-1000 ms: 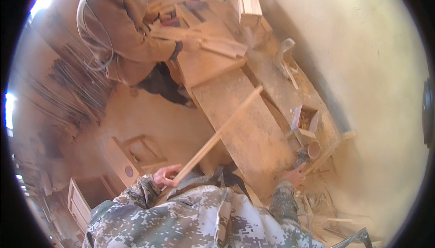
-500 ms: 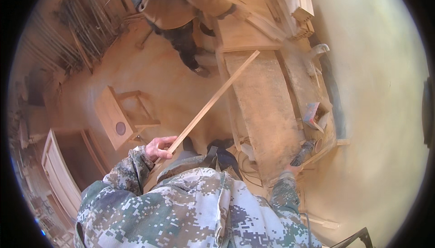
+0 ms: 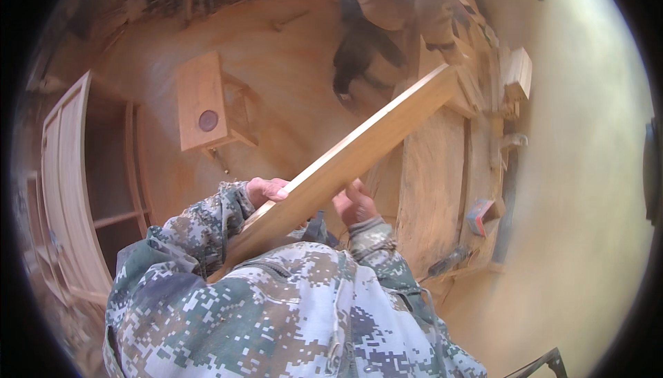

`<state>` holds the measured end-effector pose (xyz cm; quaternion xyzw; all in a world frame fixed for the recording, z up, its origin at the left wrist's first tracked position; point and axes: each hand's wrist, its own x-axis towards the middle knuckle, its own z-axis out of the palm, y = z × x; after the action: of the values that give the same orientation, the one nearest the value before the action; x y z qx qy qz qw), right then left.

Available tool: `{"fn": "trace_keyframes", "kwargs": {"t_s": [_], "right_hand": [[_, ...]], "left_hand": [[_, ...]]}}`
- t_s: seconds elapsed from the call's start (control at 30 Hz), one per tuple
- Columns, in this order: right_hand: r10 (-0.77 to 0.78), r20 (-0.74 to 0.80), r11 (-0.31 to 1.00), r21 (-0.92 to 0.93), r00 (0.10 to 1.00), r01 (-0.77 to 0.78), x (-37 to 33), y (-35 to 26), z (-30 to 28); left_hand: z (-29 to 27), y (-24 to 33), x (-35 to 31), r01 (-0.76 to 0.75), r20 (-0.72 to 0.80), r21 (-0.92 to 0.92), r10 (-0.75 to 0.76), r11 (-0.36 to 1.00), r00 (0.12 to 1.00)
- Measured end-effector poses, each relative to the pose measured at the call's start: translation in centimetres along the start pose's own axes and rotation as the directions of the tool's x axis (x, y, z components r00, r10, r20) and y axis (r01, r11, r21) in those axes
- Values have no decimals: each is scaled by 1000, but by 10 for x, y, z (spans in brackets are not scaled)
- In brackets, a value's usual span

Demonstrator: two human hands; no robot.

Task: The person uses an angle grinder to smooth a wooden plank, then places it inside a wooden cabinet frame. They pick up additional wooden pieces, fit them into the cabinet, and measure the interior with a tape measure.

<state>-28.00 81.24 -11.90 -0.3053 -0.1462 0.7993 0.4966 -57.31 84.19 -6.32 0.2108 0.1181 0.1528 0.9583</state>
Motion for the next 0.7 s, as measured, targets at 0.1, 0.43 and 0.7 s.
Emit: {"fn": "trace_keyframes", "kwargs": {"t_s": [0.1,0.43,0.7], "right_hand": [[142,-217,983,143,966,-112,34,12,36],[207,-628,969,235,750,-70,96,16,-61],[359,-535,932,158,765,-327,326,-4,-41]], "left_hand": [[-23,-17,-17,-52,-104,-22,50,998,993],[-1,-89,-165,436,-810,100,-181,895,558],[-111,-72,-134,35,-927,374,373,927,34]]}}
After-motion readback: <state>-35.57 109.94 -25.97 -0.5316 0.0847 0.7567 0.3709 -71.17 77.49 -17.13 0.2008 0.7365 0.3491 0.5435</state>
